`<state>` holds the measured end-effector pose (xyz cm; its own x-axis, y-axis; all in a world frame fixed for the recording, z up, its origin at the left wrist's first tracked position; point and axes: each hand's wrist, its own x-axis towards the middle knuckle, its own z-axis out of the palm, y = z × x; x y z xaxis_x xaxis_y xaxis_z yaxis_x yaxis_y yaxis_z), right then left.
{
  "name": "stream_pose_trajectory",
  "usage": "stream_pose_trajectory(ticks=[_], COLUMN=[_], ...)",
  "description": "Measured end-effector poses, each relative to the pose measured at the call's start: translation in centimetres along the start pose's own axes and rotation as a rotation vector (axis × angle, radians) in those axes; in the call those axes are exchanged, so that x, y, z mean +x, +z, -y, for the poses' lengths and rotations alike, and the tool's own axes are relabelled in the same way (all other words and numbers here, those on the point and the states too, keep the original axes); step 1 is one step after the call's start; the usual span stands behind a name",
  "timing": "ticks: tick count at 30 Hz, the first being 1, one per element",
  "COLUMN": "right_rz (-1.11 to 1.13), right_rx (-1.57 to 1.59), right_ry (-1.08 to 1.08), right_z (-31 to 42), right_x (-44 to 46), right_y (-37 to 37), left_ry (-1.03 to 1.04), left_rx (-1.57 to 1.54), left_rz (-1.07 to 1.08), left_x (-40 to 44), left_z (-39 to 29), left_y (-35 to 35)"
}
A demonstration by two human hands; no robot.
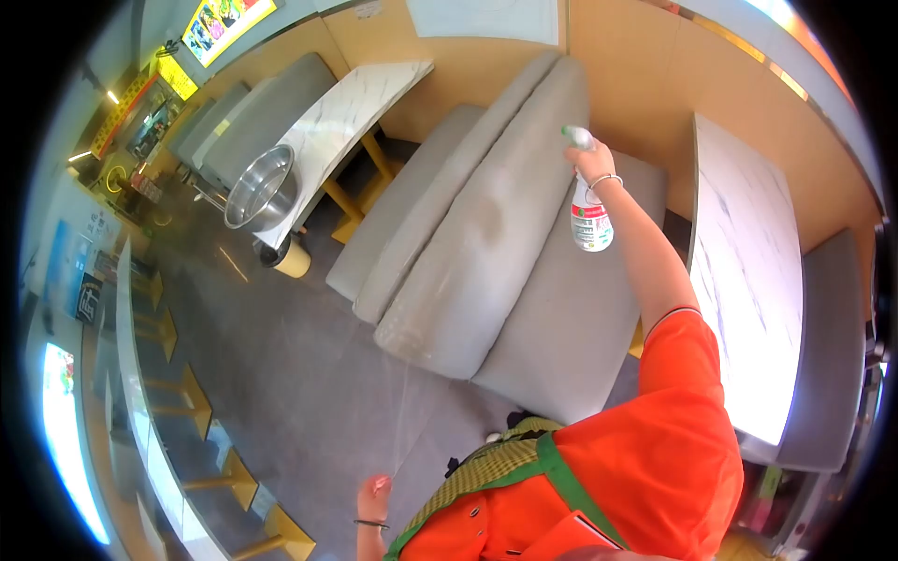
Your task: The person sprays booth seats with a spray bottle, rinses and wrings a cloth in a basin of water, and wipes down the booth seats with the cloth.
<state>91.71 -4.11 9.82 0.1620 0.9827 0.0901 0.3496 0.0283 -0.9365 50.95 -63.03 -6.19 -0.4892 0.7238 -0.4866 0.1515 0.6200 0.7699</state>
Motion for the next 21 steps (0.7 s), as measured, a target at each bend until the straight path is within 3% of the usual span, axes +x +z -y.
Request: stream_pose_trajectory(ticks=[4,7,10,17,21], right_rz=[-0.063,-0.093,-0.078,-0.23,-0.142], right_rx=[0.031,0.065,0.061,-0.019,0.019], right_ry=[0.035,0.042,0.002,0.024,0.014], right_z=[-0.2,-1.6,-2.5,-5.4,-5.2], right_x=[6.0,11.5,16.0,24.7,27.1], right_y=[-1.0,-2.0,-2.7,-4.1,-5.7], left_ry=[-0.016,-0.153,-0.052,-0.179,-0.219], left_rx=[-0.028,-0.038,0.233,0.408,0.47], left_rz=[-0.062,-0.056,0.047,0.029,0.032], left_x=[1.2,1.5,2.0,3.6,4.2], left_z=[1.1,0.3,3.6,5.9,6.7], left_y=[2.2,3.0,1.4,2.1,1.8])
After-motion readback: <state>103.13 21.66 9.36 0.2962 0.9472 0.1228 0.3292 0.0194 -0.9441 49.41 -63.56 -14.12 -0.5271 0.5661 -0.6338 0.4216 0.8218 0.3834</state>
